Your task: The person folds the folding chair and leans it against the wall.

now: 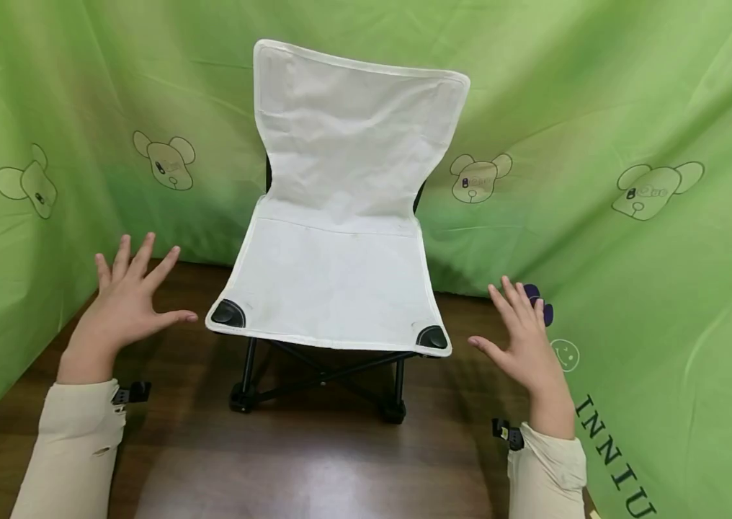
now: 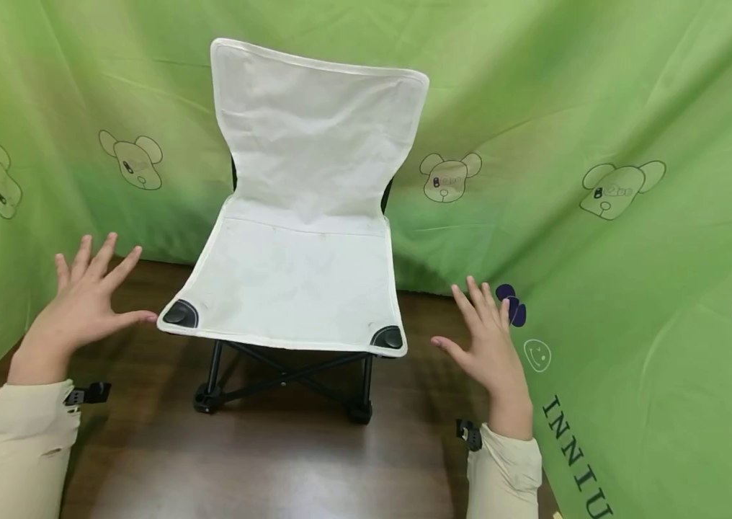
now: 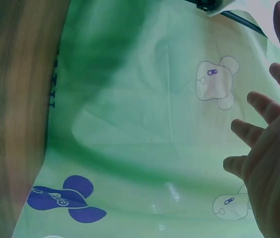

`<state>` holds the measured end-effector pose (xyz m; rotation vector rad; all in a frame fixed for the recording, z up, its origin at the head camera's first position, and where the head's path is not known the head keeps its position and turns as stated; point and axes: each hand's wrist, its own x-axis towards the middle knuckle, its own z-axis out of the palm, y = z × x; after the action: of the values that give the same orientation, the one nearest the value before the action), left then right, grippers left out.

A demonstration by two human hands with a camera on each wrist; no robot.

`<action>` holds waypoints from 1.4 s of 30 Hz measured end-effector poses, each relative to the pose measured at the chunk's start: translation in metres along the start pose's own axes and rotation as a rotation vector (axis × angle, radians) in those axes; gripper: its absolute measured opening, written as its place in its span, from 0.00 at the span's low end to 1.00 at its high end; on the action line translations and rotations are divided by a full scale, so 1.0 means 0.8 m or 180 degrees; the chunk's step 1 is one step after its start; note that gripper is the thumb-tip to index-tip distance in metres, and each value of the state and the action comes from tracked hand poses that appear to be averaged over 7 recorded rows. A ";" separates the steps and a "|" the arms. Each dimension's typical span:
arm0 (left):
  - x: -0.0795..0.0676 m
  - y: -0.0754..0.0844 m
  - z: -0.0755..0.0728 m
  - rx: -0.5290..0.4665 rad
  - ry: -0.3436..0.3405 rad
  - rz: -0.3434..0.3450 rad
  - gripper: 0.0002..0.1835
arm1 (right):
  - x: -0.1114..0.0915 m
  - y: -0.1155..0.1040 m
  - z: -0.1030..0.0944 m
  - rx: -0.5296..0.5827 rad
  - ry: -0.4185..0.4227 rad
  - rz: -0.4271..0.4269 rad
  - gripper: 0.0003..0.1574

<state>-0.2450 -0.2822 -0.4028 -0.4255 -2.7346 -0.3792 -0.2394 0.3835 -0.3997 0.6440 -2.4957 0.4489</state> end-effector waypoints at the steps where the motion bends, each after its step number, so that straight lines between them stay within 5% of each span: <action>1: 0.000 0.001 -0.001 -0.0012 -0.0006 -0.0001 0.63 | 0.000 -0.001 0.000 0.0034 0.0015 -0.0017 0.63; 10: 0.000 0.005 -0.003 -0.0353 0.0028 0.0059 0.65 | 0.006 -0.013 -0.006 0.0290 0.0231 -0.0230 0.64; 23: -0.001 0.016 -0.017 -0.0357 0.0129 0.0189 0.64 | 0.013 -0.037 -0.018 0.0365 0.0321 -0.0480 0.62; 32: 0.005 0.025 -0.007 -0.1162 0.0707 0.0837 0.60 | 0.019 -0.058 -0.024 0.1056 0.0542 -0.0853 0.59; 42: 0.005 0.042 -0.009 -0.1417 0.0543 0.0897 0.60 | 0.029 -0.100 -0.037 0.1240 0.0632 -0.1181 0.54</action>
<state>-0.2351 -0.2523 -0.3875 -0.8381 -2.3690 -0.9034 -0.2032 0.3216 -0.3487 1.1287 -2.0537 0.8174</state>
